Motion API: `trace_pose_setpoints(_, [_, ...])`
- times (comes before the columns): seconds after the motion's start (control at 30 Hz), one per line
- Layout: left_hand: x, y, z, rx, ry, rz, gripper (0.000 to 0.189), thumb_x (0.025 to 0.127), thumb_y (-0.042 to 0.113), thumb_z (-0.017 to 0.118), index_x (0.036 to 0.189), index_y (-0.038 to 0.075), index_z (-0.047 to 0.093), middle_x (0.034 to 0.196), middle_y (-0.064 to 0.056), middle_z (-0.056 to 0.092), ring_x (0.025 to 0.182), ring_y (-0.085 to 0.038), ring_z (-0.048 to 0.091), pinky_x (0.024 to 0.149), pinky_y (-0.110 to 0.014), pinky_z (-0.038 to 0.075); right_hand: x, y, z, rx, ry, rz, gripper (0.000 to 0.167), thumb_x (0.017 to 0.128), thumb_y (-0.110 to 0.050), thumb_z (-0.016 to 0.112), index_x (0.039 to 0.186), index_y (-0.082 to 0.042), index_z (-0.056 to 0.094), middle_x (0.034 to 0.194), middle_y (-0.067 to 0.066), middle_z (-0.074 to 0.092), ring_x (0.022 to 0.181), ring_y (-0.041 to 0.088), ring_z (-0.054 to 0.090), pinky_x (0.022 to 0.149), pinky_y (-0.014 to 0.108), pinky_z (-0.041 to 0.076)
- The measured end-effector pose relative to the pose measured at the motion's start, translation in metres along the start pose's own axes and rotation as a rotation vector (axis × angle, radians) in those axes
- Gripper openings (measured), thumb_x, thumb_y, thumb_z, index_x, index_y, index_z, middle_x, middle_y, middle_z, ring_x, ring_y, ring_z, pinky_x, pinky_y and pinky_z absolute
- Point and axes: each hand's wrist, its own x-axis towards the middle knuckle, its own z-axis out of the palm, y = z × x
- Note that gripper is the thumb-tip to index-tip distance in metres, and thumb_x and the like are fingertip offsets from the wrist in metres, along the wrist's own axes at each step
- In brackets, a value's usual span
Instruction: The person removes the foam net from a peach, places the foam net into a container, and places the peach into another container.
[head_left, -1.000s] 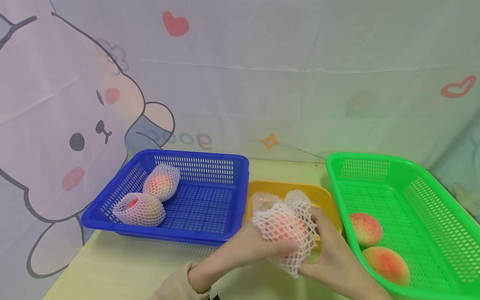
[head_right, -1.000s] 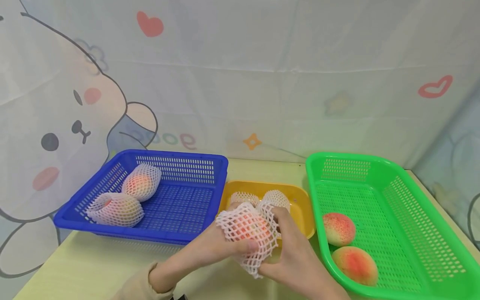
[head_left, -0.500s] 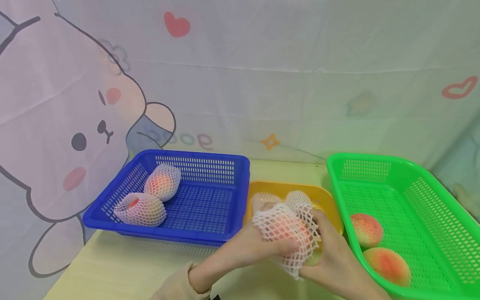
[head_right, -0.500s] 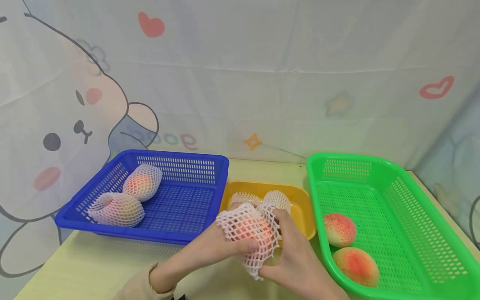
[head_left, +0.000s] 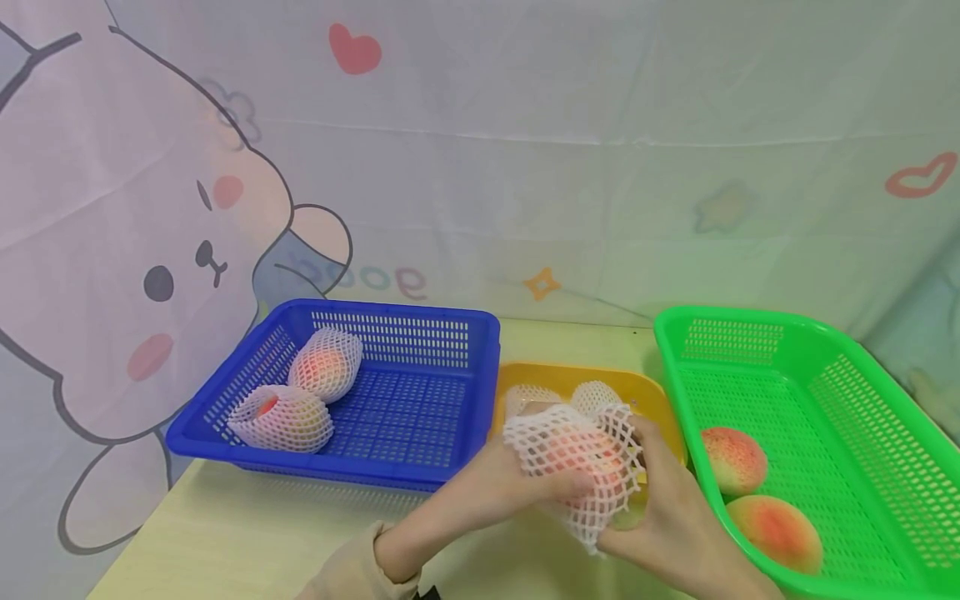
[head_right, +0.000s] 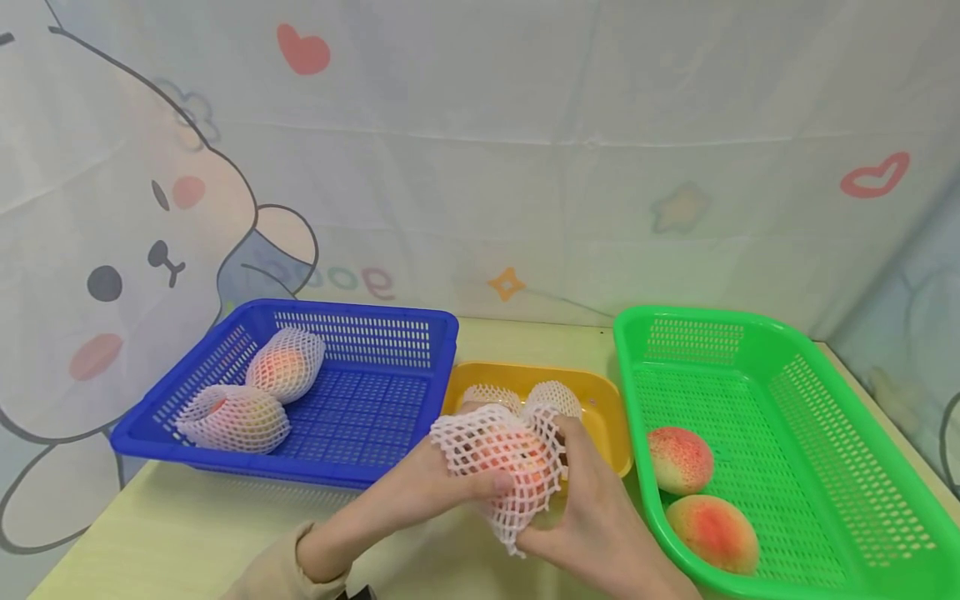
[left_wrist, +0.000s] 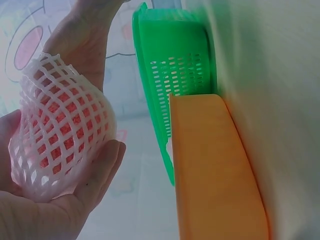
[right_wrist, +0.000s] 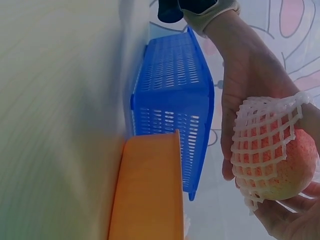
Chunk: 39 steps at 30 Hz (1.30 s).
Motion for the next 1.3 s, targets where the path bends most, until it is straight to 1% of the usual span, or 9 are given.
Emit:
trace_pose_setpoints(0.13, [0.000,0.001,-0.002,-0.036,0.012,-0.026,0.048,0.085,0.035,0.072,0.126,0.018,0.054,0.114,0.001,0.065,0.097,-0.011,0.066,0.086,-0.027,0.055,0.001,0.000,-0.001,-0.005,0.021,0.004,0.098,0.051,-0.014,0.089,0.135,-0.010,0.039,0.118,-0.005,0.057,0.102,0.003,0.055,0.082,0.025,0.053])
trace_pose_setpoints(0.27, [0.000,0.002,-0.004,-0.033,0.048,-0.063,0.041,0.086,0.038,0.070,0.121,0.019,0.060,0.108,0.001,0.070,0.094,-0.011,0.068,0.085,-0.026,0.055,0.001,0.001,-0.003,0.019,0.045,0.014,0.097,0.049,-0.008,0.087,0.134,-0.009,0.041,0.116,-0.005,0.059,0.098,0.003,0.055,0.081,0.020,0.051])
trace_pose_setpoints(0.47, [0.001,0.003,-0.008,0.028,0.092,-0.073,0.046,0.086,0.044,0.068,0.123,0.019,0.060,0.112,0.001,0.068,0.099,-0.009,0.065,0.092,-0.026,0.051,0.002,0.001,-0.005,0.045,0.046,0.031,0.090,0.050,-0.005,0.086,0.129,-0.010,0.043,0.114,-0.006,0.058,0.097,0.002,0.055,0.082,0.014,0.048])
trace_pose_setpoints(0.57, [0.001,0.004,-0.009,0.041,0.114,-0.089,0.046,0.087,0.046,0.066,0.123,0.019,0.060,0.113,0.001,0.068,0.100,-0.009,0.064,0.094,-0.028,0.050,0.003,0.001,-0.006,0.048,0.043,0.036,0.086,0.051,-0.004,0.085,0.127,-0.010,0.044,0.114,-0.007,0.057,0.099,0.002,0.055,0.084,0.013,0.047])
trace_pose_setpoints(0.7, [0.002,0.004,-0.011,0.044,0.127,-0.086,0.044,0.088,0.045,0.065,0.124,0.019,0.060,0.114,0.000,0.067,0.101,-0.010,0.064,0.096,-0.029,0.049,0.003,0.000,-0.008,0.035,0.037,0.051,0.084,0.053,-0.005,0.086,0.127,-0.012,0.045,0.115,-0.008,0.056,0.100,0.004,0.056,0.085,0.013,0.047])
trace_pose_setpoints(0.93, [0.002,0.006,-0.012,0.021,0.118,-0.082,0.044,0.088,0.045,0.065,0.124,0.020,0.061,0.115,0.001,0.067,0.102,-0.010,0.063,0.096,-0.028,0.049,0.003,-0.002,-0.010,-0.016,0.017,0.100,0.083,0.054,-0.010,0.087,0.126,-0.013,0.045,0.114,-0.007,0.057,0.100,0.013,0.059,0.083,0.025,0.054])
trace_pose_setpoints(1.03, [0.002,0.006,-0.014,0.013,0.114,-0.090,0.046,0.086,0.046,0.067,0.125,0.022,0.059,0.117,0.003,0.066,0.104,-0.010,0.062,0.096,-0.028,0.049,0.003,-0.001,-0.011,-0.020,0.010,0.114,0.083,0.055,-0.012,0.088,0.126,-0.013,0.045,0.114,-0.008,0.057,0.100,0.013,0.058,0.081,0.026,0.054])
trace_pose_setpoints(1.13, [0.001,0.008,-0.015,0.003,0.102,-0.083,0.050,0.085,0.044,0.069,0.128,0.021,0.056,0.120,0.002,0.064,0.106,-0.010,0.062,0.096,-0.028,0.049,0.003,0.000,-0.013,-0.020,0.012,0.105,0.084,0.055,-0.013,0.088,0.126,-0.013,0.045,0.114,-0.006,0.057,0.100,0.012,0.058,0.081,0.026,0.054])
trace_pose_setpoints(1.3, [0.000,0.010,-0.017,-0.018,0.067,-0.050,0.052,0.087,0.035,0.069,0.132,0.016,0.052,0.123,-0.004,0.063,0.107,-0.012,0.062,0.095,-0.027,0.050,0.003,0.001,-0.015,-0.028,0.015,0.102,0.085,0.054,-0.013,0.089,0.126,-0.014,0.045,0.115,-0.004,0.058,0.099,0.009,0.056,0.081,0.024,0.053])
